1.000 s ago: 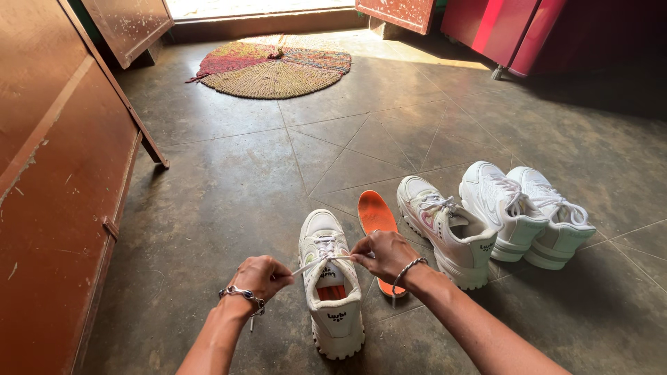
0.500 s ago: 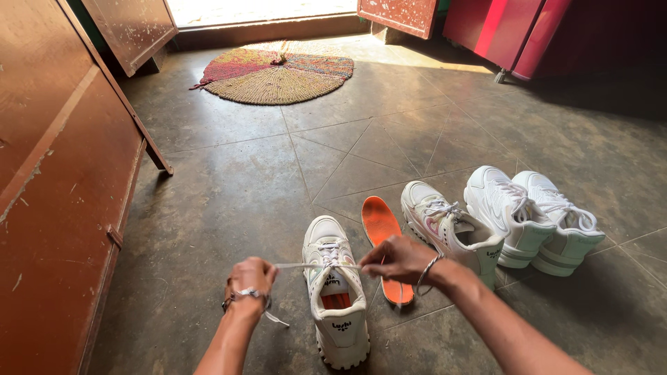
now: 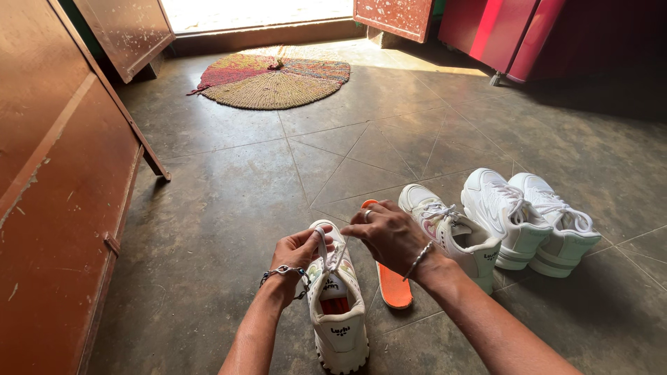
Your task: The person removes the existing insole from a white sneaker, cleans the interior, and inserts a new orange insole. They then re-lace the shoe and adjust the laces.
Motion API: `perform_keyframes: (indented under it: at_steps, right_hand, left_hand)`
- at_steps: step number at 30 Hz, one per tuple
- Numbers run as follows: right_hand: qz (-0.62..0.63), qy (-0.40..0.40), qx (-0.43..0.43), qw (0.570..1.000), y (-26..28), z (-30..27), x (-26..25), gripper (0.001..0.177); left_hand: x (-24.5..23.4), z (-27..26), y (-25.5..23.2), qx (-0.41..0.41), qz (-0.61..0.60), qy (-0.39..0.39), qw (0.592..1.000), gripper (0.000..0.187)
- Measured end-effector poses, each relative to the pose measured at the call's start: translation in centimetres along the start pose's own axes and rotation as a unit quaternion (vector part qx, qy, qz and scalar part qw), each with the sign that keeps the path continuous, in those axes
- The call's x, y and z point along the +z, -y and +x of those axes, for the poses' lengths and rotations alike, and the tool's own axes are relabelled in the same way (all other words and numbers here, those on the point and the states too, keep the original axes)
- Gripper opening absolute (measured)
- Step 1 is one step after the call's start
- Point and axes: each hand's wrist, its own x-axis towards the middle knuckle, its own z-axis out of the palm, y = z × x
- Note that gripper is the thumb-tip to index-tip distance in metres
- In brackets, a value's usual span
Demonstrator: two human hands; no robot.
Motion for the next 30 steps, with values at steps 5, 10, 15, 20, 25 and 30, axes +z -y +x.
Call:
perform_keyframes:
  at_steps: [5, 10, 15, 20, 25, 30]
  right_hand:
    - [-0.009, 0.032, 0.14, 0.99, 0.1, 0.1, 0.5, 0.009]
    - [-0.019, -0.075, 0.205, 0.976, 0.8, 0.9, 1.9, 0.015]
    - [0.108, 0.028, 0.44, 0.891, 2.1, 0.5, 5.0, 0.018]
    - [0.287, 0.01, 0.579, 0.763, 3.2, -1.2, 7.4, 0.021]
    - [0.366, 0.046, 0.506, 0.78, 4.3, -2.9, 8.2, 0.031]
    - [0.503, 0.024, 0.495, 0.708, 4.4, -3.1, 8.9, 0.037]
  left_hand:
    - [-0.1, 0.0, 0.5, 0.011, 0.063, 0.028, 0.998, 0.032]
    - [-0.2, 0.2, 0.3, -0.025, 0.151, 0.07, 0.986, 0.03]
    - [0.5, 0.6, 0.3, -0.027, 0.154, 0.061, 0.986, 0.027]
    - [0.6, 0.7, 0.6, -0.032, 0.08, -0.034, 0.996, 0.025]
    - [0.7, 0.7, 0.7, -0.023, 0.074, -0.041, 0.996, 0.024]
    - [0.3, 0.5, 0.6, -0.012, 0.085, -0.03, 0.996, 0.026]
